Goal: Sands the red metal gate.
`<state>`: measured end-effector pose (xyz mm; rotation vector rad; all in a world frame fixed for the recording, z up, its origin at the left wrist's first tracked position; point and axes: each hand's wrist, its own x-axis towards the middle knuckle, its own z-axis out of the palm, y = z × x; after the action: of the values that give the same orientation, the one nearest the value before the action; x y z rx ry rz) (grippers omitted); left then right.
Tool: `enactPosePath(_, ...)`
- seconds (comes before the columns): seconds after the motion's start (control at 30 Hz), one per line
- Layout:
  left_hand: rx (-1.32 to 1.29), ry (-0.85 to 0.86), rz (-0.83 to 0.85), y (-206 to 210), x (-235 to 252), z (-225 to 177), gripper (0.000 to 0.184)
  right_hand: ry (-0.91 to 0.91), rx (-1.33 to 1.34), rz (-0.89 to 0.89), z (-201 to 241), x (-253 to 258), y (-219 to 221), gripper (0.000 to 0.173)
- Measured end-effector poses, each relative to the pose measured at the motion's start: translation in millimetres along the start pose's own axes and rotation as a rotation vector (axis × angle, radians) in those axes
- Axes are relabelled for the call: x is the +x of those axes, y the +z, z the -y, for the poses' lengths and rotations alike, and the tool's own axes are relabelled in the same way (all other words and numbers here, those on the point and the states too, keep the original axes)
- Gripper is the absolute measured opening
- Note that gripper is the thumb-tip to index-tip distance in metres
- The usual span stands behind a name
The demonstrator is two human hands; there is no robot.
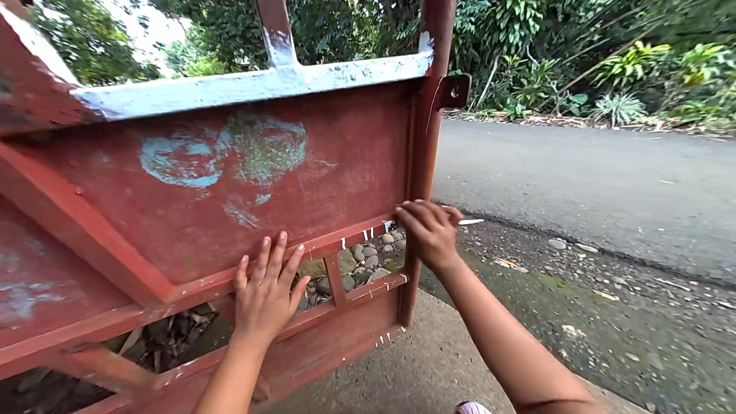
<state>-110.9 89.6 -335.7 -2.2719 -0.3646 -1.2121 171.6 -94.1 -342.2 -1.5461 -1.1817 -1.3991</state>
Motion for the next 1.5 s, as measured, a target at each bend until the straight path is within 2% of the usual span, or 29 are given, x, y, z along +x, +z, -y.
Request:
enactPosePath(0.1,-0.037,-0.036,0.007,-0.3,0.7,-1.6,0.056,0.129,0.11,0.101,60.9,-0.1,21.8,0.02)
enactPosePath(0.17,-0.062,-0.048,-0.006,0.5,1.6,-2.5,0.055,0.103,0.196,0.156,109.6,11.3,24.6,0.022)
enactPosePath(0.2,-0.085,-0.048,-0.004,-1.1,0.7,-2.6,0.055,0.055,0.218,0.183,117.7,13.8,25.1,0.022)
enactPosePath(0.27,-0.163,-0.049,0.006,-12.4,-7.4,1.1,0.054,-0.057,0.239,0.226,94.7,13.8,22.5,0.021)
enactPosePath(0.33,-0.249,-0.09,-0.006,-28.3,-29.3,5.4,0.051,-0.089,0.194,0.226,45.9,11.7,14.8,0.021)
enactPosePath(0.4,-0.284,-0.156,-0.01,-44.6,-67.0,4.0,0.047,-0.031,0.086,0.196,14.2,5.9,8.4,0.02)
enactPosePath(0.43,-0.295,-0.189,0.009,-50.8,-87.8,0.8,0.045,0.029,0.053,0.168,16.5,3.9,8.7,0.021)
enactPosePath(0.53,-0.348,-0.287,0.06,-50.7,-136.8,-19.6,0.041,0.215,0.116,0.08,81.3,6.9,21.8,0.016)
enactPosePath(0.6,-0.383,-0.31,0.066,-38.4,-147.5,-34.2,0.041,0.165,0.238,0.069,132.2,13.0,33.8,0.015)
enactPosePath(0.63,-0.382,-0.302,0.064,-34.1,-148.9,-39.5,0.042,0.107,0.28,0.088,140.3,13.6,36.0,0.015)
enactPosePath(0.67,-0.373,-0.289,0.065,-32.2,-149.1,-41.1,0.042,0.038,0.295,0.121,133.9,13.2,34.8,0.016)
enactPosePath(0.73,-0.35,-0.292,0.074,-33.1,-149.8,-34.5,0.042,-0.061,0.286,0.186,87.1,11.0,26.1,0.021)
enactPosePath(0.8,-0.343,-0.349,0.075,-40.4,-159.6,-22.6,0.045,-0.057,0.194,0.207,27.1,0.9,13.2,0.022)
enactPosePath(0.87,-0.34,-0.439,0.059,-47.1,-171.6,-12.7,0.05,0.029,0.101,0.171,12.5,-5.2,6.6,0.024)
enactPosePath(0.9,-0.339,-0.481,0.032,-48.3,-175.7,-10.7,0.052,0.119,0.124,0.139,27.6,-6.1,9.5,0.023)
enactPosePath(0.97,-0.371,-0.556,-0.034,-44.8,-173.8,-14.4,0.057,0.234,0.192,0.116,86.2,-1.0,18.7,0.018)
enactPosePath(1.03,-0.408,-0.58,-0.097,-34.8,-158.5,-18.8,0.057,0.173,0.292,0.109,147.8,6.2,34.4,0.018)
enactPosePath(1.07,-0.412,-0.583,-0.111,-31.2,-153.3,-20.0,0.057,0.105,0.32,0.111,161.5,6.9,40.3,0.019)
enactPosePath(1.1,-0.411,-0.592,-0.122,-28.7,-150.5,-19.9,0.057,0.03,0.331,0.14,159.1,6.3,42.4,0.021)
enactPosePath(1.17,-0.405,-0.619,-0.132,-26.0,-152.6,-15.3,0.057,-0.091,0.308,0.236,114.3,5.0,35.7,0.028)
enactPosePath(1.23,-0.406,-0.667,-0.132,-29.9,-166.4,-9.7,0.06,-0.074,0.259,0.259,47.0,-0.1,21.5,0.025)
enactPosePath(1.3,-0.398,-0.742,-0.134,-29.6,-178.8,-7.5,0.064,0.017,0.19,0.208,13.1,-4.4,10.7,0.027)
enactPosePath(1.37,-0.412,-0.823,-0.143,-25.2,-188.2,-12.6,0.064,0.161,0.203,0.136,41.4,-7.3,14.0,0.027)
enactPosePath(1.5,-0.448,-0.86,-0.12,-9.3,-191.8,-29.3,0.063,0.167,0.43,0.102,196.7,8.6,46.1,0.028)
